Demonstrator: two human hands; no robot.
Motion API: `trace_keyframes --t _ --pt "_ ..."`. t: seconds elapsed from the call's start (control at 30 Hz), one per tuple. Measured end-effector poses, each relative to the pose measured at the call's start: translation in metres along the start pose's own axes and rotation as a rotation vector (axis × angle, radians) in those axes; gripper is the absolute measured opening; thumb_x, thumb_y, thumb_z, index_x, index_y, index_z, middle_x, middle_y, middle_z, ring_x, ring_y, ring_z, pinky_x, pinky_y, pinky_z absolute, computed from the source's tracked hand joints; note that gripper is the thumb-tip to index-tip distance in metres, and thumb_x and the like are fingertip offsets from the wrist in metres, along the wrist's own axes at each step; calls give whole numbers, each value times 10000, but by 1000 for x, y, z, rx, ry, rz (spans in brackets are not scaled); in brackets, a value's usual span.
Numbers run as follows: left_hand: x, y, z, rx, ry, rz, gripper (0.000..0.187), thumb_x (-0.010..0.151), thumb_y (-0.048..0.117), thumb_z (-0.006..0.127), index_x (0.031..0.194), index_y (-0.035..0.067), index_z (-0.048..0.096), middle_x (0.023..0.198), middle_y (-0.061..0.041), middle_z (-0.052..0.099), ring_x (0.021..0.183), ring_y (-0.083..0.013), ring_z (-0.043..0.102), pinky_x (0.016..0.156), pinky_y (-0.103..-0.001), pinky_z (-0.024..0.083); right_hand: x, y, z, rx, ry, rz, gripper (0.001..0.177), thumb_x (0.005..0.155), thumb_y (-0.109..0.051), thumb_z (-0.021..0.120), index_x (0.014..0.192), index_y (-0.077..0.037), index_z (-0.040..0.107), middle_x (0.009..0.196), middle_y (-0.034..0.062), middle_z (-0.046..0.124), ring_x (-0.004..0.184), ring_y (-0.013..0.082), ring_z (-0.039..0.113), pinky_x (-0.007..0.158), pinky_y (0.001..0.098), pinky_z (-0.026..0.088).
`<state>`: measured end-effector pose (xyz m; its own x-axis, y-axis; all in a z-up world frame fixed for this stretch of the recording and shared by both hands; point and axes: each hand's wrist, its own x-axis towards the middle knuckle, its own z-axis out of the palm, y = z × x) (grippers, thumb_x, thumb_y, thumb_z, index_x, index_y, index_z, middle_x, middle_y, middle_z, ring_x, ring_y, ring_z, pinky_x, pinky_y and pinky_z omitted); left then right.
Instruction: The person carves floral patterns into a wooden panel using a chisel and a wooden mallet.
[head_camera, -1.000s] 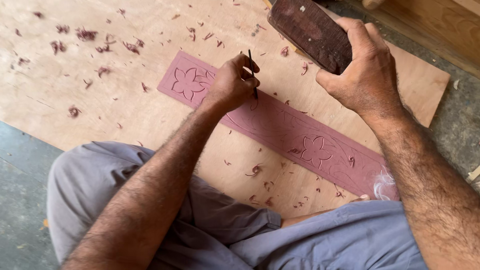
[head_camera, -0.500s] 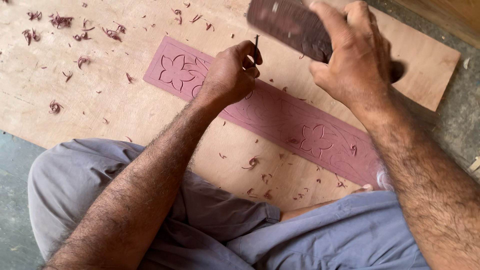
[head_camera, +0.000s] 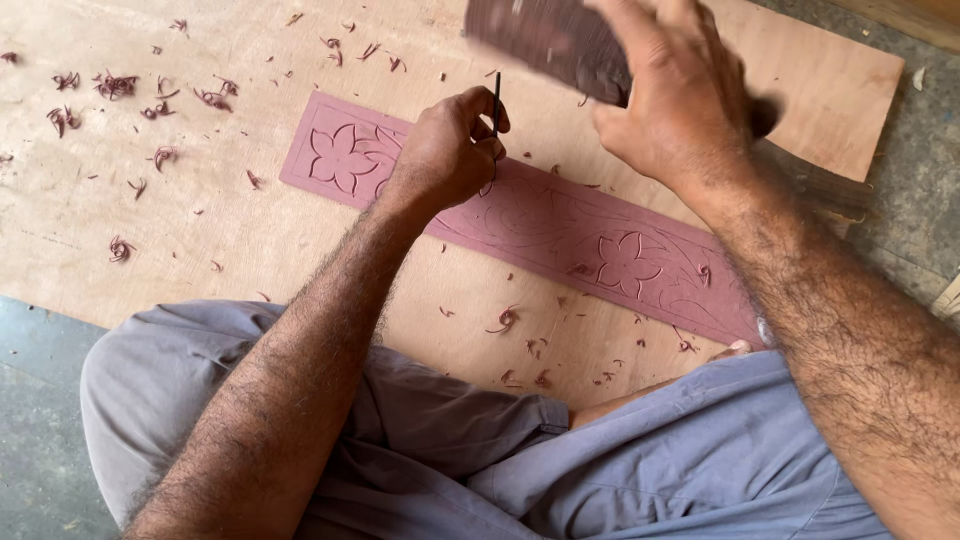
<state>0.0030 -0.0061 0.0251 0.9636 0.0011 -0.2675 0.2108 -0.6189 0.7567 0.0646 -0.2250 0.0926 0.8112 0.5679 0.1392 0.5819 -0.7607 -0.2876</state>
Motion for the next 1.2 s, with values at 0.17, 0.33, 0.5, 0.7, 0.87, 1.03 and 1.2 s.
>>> trace_keyframes --t 0.17,0.33,0.5,0.7,0.87,1.03,1.2 --pt "-2 5 0 8 -97 -71 197 972 40 585 1131 140 644 964 -33 720 797 -127 717 685 -294 624 -4 8 8 -15 38 -52 805 849 -85 843 1536 -100 423 1409 227 506 1331 383 554 1075 528 520" --pt "-6 7 -2 57 -68 7 140 959 77 646 1091 124 650 929 -36 736 832 -107 716 722 -300 637 -6 14 14 177 137 -65 795 868 -96 856 1521 12 414 1443 258 493 1362 401 544 1114 509 507" --pt "-5 4 -7 -102 -42 -81 141 980 83 613 1112 131 629 926 -44 724 833 -111 734 719 -301 664 -9 16 11 159 164 49 838 897 -238 951 1528 -20 444 1441 233 519 1370 381 531 1127 492 469" --pt "-4 5 -4 -20 -32 -24 124 986 91 612 1094 135 656 947 -25 732 844 -93 725 718 -274 650 -4 -3 5 -62 -25 6 828 792 -47 860 1530 -177 509 1376 192 541 1263 321 573 995 488 560" --pt "-2 1 1 18 -58 -19 157 961 65 617 1099 129 656 928 -37 745 819 -93 731 687 -277 615 -4 -10 12 296 87 136 892 816 -66 822 1591 -164 389 1405 193 486 1185 290 611 836 442 617" --pt "3 0 1 83 -83 35 158 970 57 602 1096 130 663 927 -33 732 780 -99 719 656 -260 651 -13 5 16 -93 118 -91 907 713 -26 872 1523 -159 486 1239 179 545 1128 313 612 897 475 583" --pt "2 1 -4 69 -107 14 148 975 70 611 1097 131 668 852 -24 741 734 -88 720 638 -271 640 -15 2 18 -126 -18 14 962 681 -55 898 1536 -109 461 1219 220 528 1121 343 589 884 466 575"
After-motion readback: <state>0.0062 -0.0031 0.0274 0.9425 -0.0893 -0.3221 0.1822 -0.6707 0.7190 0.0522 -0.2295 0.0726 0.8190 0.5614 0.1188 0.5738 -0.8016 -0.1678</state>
